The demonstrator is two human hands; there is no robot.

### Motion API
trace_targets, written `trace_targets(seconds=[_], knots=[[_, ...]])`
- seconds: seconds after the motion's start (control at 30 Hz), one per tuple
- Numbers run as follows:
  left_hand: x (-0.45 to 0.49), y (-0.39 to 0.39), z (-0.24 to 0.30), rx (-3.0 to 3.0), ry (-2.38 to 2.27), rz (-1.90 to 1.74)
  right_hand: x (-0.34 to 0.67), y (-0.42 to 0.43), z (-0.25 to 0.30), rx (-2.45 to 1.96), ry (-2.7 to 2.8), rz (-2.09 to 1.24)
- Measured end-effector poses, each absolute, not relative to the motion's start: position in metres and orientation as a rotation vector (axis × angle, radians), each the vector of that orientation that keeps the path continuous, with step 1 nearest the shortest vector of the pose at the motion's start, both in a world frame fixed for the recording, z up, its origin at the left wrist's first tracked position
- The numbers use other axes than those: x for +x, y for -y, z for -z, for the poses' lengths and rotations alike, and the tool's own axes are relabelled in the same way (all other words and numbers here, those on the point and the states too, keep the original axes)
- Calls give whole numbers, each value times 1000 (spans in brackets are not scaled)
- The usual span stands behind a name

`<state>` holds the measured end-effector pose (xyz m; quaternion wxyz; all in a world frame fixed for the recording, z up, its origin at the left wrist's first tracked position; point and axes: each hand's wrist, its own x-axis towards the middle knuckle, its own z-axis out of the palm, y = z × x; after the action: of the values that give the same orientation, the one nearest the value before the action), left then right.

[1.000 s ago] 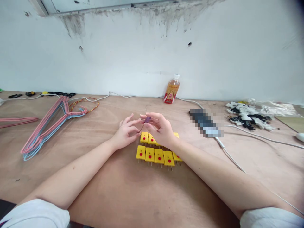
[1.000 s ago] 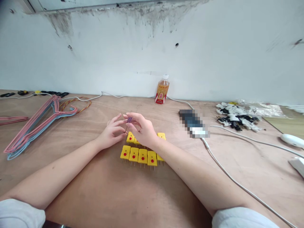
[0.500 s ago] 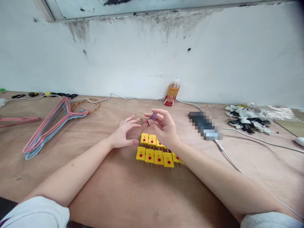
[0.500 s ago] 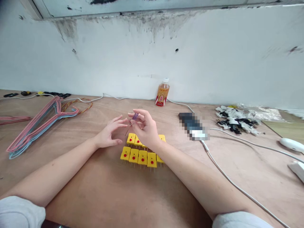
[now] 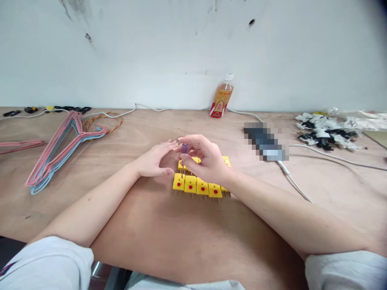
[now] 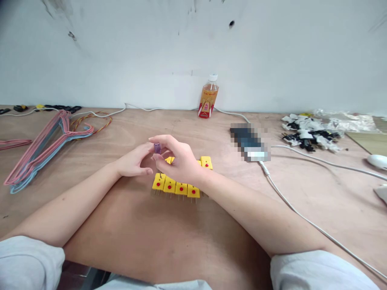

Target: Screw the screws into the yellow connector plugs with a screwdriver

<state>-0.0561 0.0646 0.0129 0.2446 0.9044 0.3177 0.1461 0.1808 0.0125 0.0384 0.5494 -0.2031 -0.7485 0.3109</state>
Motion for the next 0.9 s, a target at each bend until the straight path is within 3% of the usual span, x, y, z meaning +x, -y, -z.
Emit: trace_targets(seconds=[0.2, 0.9], knots=[[-38, -50, -17, 2377, -516, -526, 178, -9, -37, -444, 1812, -673], [-36, -45, -23, 2500, -822, -108, 183, -7, -36, -371, 2022, -427]])
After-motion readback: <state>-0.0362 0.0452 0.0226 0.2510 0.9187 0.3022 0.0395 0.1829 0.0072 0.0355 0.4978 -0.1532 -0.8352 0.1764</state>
